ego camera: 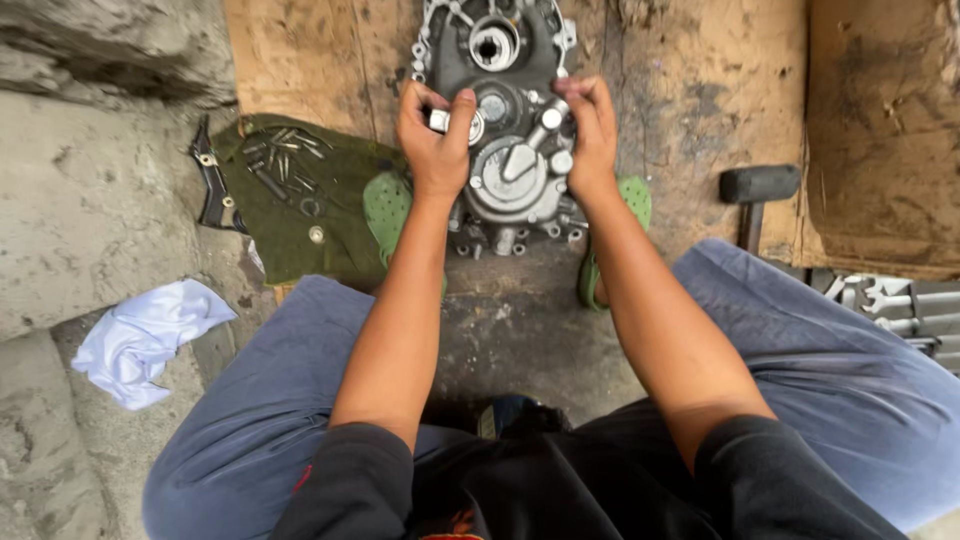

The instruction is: The person sits on the floor and uses a rubber mallet to separate the two halves of a motorcycle engine casing. After separating the halves, the person inspects the internal gears and shafts.

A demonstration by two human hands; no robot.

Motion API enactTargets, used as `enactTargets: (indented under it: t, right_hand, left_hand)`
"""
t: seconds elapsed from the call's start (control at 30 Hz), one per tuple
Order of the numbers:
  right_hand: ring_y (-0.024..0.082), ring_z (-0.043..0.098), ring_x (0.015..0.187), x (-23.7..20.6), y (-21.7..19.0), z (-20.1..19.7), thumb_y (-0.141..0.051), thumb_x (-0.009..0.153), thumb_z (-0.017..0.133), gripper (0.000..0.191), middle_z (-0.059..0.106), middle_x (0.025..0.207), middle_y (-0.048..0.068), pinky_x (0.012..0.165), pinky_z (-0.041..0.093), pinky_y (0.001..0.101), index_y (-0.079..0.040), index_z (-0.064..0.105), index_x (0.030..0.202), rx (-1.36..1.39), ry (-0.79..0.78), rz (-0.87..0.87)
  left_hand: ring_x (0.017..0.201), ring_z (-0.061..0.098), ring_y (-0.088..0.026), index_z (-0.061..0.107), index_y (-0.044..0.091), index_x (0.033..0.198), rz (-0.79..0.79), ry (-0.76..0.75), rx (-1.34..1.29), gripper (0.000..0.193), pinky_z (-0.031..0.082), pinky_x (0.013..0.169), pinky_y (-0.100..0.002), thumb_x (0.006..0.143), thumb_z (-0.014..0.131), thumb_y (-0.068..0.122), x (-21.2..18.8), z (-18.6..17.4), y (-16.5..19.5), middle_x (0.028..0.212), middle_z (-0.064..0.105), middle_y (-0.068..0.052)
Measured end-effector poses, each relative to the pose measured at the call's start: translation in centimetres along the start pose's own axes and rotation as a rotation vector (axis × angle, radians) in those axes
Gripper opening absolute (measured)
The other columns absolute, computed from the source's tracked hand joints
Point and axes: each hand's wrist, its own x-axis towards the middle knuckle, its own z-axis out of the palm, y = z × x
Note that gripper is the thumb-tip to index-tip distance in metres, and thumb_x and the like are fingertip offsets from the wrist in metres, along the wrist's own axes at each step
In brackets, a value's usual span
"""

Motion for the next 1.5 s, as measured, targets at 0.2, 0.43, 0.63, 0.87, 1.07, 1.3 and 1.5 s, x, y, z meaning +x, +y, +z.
enactTargets:
  t: [0.2,0.43,0.63,0.87,1.07,1.3,1.5]
  right_hand:
    - [0.022,0.056,0.119,0.3,0.1,-0.4,-0.012,0.102,0.048,0.016,0.063,0.118,0.011,0.112,0.039,0.0337,0.000,0.057,0.108,0.033,-0.113,0.049]
    - [0.023,0.057,0.119,-0.3,-1.1,0.1,-0.016,0.100,0.046,0.019,0.065,0.119,0.013,0.112,0.040,0.0349,0.000,0.056,0.107,-0.072,-0.019,0.043]
    - [0.024,0.057,0.120,0.4,-0.5,-0.4,-0.014,0.096,0.045,0.023,0.063,0.118,0.013,0.113,0.040,0.0356,0.001,0.058,0.109,-0.038,-0.102,0.014]
    - [0.023,0.057,0.117,0.2,-1.5,0.1,-0.014,0.095,0.045,0.023,0.063,0.115,0.012,0.109,0.040,0.0340,0.000,0.058,0.108,-0.096,-0.096,0.071]
    - [0.024,0.059,0.117,1.3,-2.1,0.9,-0.014,0.093,0.046,0.022,0.064,0.115,0.013,0.109,0.042,0.0347,0.001,0.057,0.105,-0.092,-0.062,0.051]
    - [0.023,0.058,0.114,0.5,-0.7,0.4,-0.013,0.091,0.044,0.023,0.065,0.115,0.014,0.107,0.042,0.0339,0.000,0.056,0.106,-0.068,-0.021,0.090]
    - [0.025,0.060,0.115,0.2,-1.4,0.1,-0.015,0.092,0.044,0.023,0.062,0.112,0.013,0.106,0.044,0.0337,0.000,0.057,0.104,-0.206,-0.006,-0.011]
  left_hand:
    - [0.083,0.043,-0.014,0.045,0.004,0.087,0.037,0.101,0.028,0.036,0.041,0.077,-0.031,0.094,0.079,0.015,-1.1,-0.1,-0.1,0.086,0.044,-0.003]
    - [0.084,0.046,-0.016,0.047,0.004,0.088,0.002,0.020,0.080,0.036,0.042,0.079,-0.033,0.094,0.080,0.017,-0.7,-0.3,0.9,0.086,0.047,-0.004]
    - [0.084,0.047,-0.018,0.047,0.004,0.087,0.061,0.138,0.090,0.036,0.042,0.079,-0.033,0.092,0.081,0.015,-1.5,0.1,1.1,0.087,0.046,-0.006]
    - [0.084,0.049,-0.017,0.049,0.003,0.088,0.002,0.185,0.159,0.034,0.044,0.079,-0.032,0.089,0.082,0.012,-1.5,0.2,2.1,0.088,0.049,-0.006]
    - [0.088,0.048,-0.017,0.049,0.004,0.090,-0.005,0.165,0.106,0.031,0.043,0.083,-0.032,0.090,0.080,0.009,-0.6,0.5,2.2,0.090,0.048,-0.005]
    - [0.085,0.048,-0.015,0.047,0.004,0.090,-0.018,0.089,0.041,0.031,0.044,0.081,-0.030,0.091,0.078,0.007,-0.9,-0.1,-0.2,0.089,0.050,-0.003]
    - [0.083,0.047,-0.014,0.046,0.004,0.088,0.004,0.094,0.066,0.032,0.042,0.079,-0.030,0.091,0.079,0.005,-0.5,0.2,0.0,0.088,0.048,-0.004]
